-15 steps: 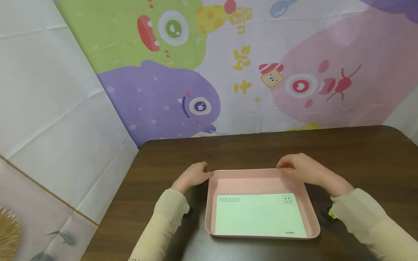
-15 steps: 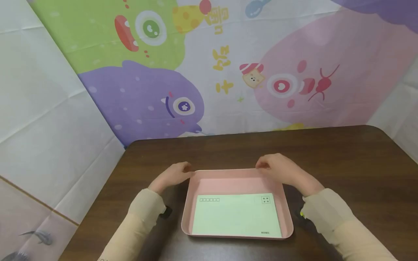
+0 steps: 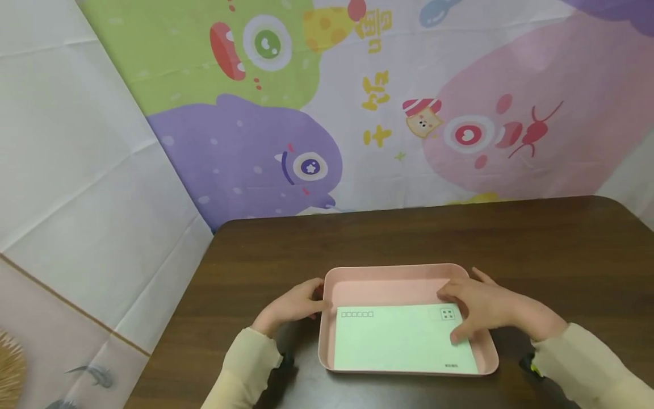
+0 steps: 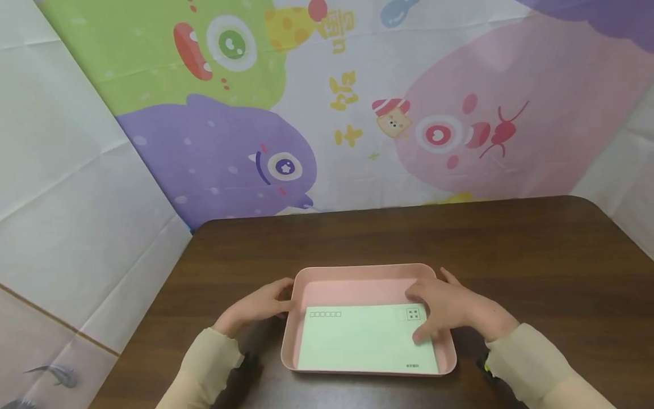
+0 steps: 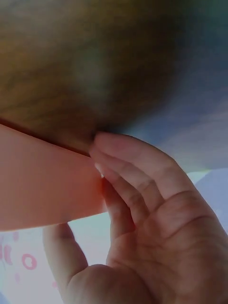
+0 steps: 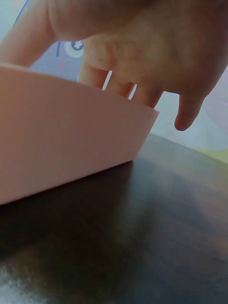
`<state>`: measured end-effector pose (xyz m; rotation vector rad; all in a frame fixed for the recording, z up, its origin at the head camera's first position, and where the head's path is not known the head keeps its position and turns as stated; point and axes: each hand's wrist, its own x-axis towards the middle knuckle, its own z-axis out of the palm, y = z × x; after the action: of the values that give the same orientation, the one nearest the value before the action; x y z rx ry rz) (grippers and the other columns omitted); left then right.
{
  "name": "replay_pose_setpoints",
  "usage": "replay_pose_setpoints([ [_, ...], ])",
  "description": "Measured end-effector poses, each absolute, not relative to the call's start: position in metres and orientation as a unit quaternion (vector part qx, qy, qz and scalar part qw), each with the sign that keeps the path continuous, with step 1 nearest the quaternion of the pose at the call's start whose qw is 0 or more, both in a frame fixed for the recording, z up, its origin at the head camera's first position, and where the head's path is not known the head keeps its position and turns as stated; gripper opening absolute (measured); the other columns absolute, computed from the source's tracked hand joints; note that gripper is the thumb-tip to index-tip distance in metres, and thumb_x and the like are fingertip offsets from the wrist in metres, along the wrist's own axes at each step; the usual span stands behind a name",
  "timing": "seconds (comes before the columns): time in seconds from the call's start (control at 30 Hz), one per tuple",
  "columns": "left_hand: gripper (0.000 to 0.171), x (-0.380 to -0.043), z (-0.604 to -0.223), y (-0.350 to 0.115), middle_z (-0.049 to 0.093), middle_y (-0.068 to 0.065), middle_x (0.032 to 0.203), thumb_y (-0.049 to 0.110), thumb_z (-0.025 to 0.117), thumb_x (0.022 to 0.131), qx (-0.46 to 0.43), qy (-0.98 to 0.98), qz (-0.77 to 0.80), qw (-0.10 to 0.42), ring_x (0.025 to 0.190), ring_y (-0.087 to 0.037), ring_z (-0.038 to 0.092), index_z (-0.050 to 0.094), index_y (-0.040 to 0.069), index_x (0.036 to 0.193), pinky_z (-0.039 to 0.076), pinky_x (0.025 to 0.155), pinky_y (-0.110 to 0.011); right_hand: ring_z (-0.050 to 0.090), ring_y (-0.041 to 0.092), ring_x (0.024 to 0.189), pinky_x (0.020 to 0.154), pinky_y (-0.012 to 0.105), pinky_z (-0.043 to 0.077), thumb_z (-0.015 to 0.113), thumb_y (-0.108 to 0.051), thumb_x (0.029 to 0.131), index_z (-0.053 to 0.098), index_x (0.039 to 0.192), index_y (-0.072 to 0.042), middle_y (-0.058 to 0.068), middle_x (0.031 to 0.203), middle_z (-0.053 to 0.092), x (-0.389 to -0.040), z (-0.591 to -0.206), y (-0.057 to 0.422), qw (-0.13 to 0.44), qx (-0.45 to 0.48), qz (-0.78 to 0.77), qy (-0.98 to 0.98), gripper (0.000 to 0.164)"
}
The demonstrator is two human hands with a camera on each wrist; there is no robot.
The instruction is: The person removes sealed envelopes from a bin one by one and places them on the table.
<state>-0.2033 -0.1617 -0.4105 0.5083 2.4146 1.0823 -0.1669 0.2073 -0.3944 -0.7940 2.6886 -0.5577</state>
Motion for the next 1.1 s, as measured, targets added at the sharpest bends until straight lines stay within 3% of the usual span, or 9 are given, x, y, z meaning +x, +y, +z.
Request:
replay_pose_setpoints([
  [0.23, 0.054, -0.195, -0.42, -0.167, 0.054, -0.013, 0.105, 0.02, 0.063, 0.083, 0.184, 0.849, 0.438, 0.232, 0.08, -0.016, 0.057, 0.039, 0.0, 0.127, 0.053, 0.066, -0.029, 0.045, 0.03, 0.115, 0.101, 0.065, 0.005, 0.074, -0.065, 0.049, 0.056, 0.117, -0.008, 0.003, 0.116, 0.05, -0.165, -0.399, 0.204, 0.12, -0.292, -0.154, 0.936, 0.091],
  [0.5, 0.053, -0.194, -0.432, -0.171, 0.054, -0.01, 0.096, 0.019, 0.061, 0.083, 0.178, 0.839, 0.465, 0.22, 0.075, -0.015, 0.055, 0.039, 0.001, 0.128, 0.05, 0.065, -0.026, 0.052, 0.025, 0.106, 0.103, 0.062, 0.006, 0.081, -0.049, 0.053, 0.057, 0.106, -0.014, -0.003, 0.108, 0.051, -0.164, -0.404, 0.203, 0.107, -0.283, -0.165, 0.939, 0.068],
  [0.67, 0.054, -0.194, -0.433, -0.173, 0.053, -0.01, 0.091, 0.016, 0.06, 0.083, 0.176, 0.83, 0.482, 0.217, 0.074, -0.015, 0.052, 0.038, 0.0, 0.13, 0.049, 0.064, -0.026, 0.056, 0.021, 0.101, 0.105, 0.059, 0.005, 0.083, -0.042, 0.054, 0.054, 0.108, -0.011, -0.005, 0.105, 0.054, -0.163, -0.405, 0.203, 0.104, -0.271, -0.196, 0.937, 0.068],
  [0.87, 0.053, -0.194, -0.431, -0.169, 0.051, -0.009, 0.092, 0.018, 0.061, 0.083, 0.169, 0.834, 0.48, 0.213, 0.078, -0.016, 0.051, 0.04, 0.0, 0.128, 0.05, 0.065, -0.026, 0.057, 0.019, 0.097, 0.104, 0.06, 0.006, 0.083, -0.034, 0.059, 0.049, 0.11, -0.011, -0.008, 0.101, 0.056, -0.16, -0.402, 0.204, 0.06, -0.269, -0.215, 0.937, 0.066],
  [1.1, 0.055, -0.193, -0.432, -0.167, 0.049, -0.009, 0.094, 0.017, 0.061, 0.082, 0.167, 0.835, 0.48, 0.21, 0.078, -0.016, 0.051, 0.039, 0.0, 0.129, 0.049, 0.065, -0.024, 0.05, 0.034, 0.11, 0.101, 0.06, 0.017, 0.079, -0.014, 0.066, 0.04, 0.118, -0.005, 0.008, 0.115, 0.051, -0.156, -0.399, 0.203, 0.012, -0.268, -0.263, 0.927, 0.065],
])
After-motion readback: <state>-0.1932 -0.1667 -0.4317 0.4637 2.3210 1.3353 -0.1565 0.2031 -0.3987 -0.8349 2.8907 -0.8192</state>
